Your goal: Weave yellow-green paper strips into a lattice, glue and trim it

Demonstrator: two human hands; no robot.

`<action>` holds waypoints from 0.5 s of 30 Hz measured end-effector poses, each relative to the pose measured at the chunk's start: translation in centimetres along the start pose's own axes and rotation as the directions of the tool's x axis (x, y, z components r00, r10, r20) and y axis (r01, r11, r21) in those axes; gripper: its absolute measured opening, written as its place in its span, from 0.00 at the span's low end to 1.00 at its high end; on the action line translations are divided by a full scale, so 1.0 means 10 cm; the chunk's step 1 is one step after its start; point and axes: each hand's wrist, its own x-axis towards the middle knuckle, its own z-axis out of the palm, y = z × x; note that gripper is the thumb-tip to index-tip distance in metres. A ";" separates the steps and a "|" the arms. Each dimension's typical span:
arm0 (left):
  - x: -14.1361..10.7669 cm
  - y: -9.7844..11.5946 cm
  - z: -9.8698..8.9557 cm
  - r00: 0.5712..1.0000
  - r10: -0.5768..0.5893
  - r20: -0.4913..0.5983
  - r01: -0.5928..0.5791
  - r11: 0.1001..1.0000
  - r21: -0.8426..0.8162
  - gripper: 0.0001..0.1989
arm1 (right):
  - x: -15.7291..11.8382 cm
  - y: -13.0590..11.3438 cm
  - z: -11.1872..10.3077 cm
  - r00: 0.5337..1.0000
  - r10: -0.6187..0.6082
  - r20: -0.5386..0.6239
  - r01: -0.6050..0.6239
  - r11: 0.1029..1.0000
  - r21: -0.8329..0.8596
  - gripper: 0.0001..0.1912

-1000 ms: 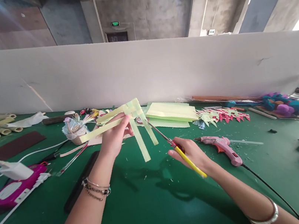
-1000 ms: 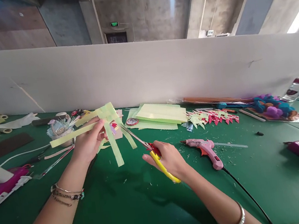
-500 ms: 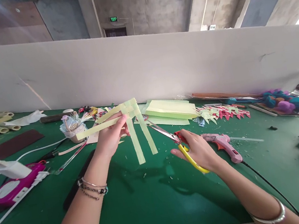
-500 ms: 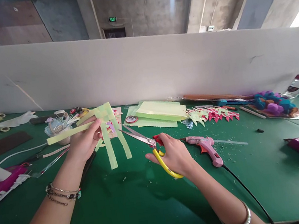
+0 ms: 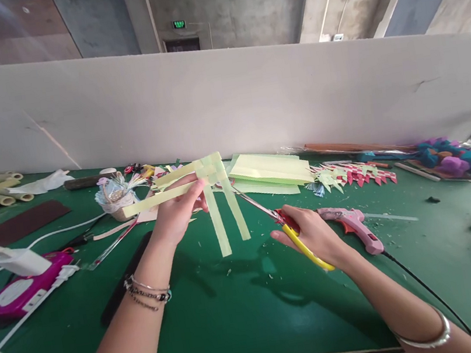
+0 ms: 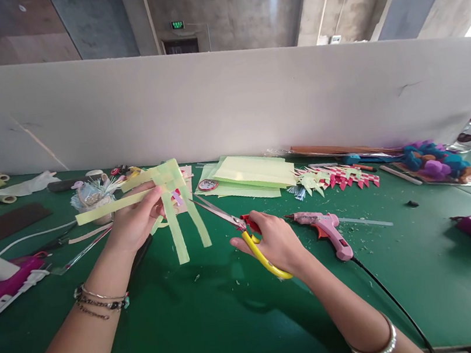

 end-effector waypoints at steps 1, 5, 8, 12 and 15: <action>0.00 -0.01 0.00 1.000 0.008 0.029 -0.009 1.000 0.022 0.12 | 0.00 0.00 0.00 1.000 -0.006 0.009 0.006 1.000 0.008 0.21; 0.00 -0.05 -0.01 0.994 0.046 0.103 -0.054 0.996 0.073 0.11 | 0.00 -0.02 0.00 0.999 0.002 0.044 -0.004 0.999 0.052 0.22; 0.00 -0.06 -0.01 0.994 0.053 0.096 -0.060 0.996 0.066 0.11 | 0.00 -0.03 -0.01 0.998 0.014 0.062 -0.019 0.997 0.071 0.23; 0.00 -0.07 -0.02 0.994 0.055 0.097 -0.061 0.997 0.053 0.11 | 0.00 -0.03 -0.02 0.996 0.013 0.085 -0.019 0.997 0.074 0.23; 0.00 -0.07 -0.01 0.993 0.047 0.107 -0.053 0.997 0.053 0.11 | 0.00 -0.04 -0.02 0.995 0.014 0.098 -0.022 0.996 0.084 0.23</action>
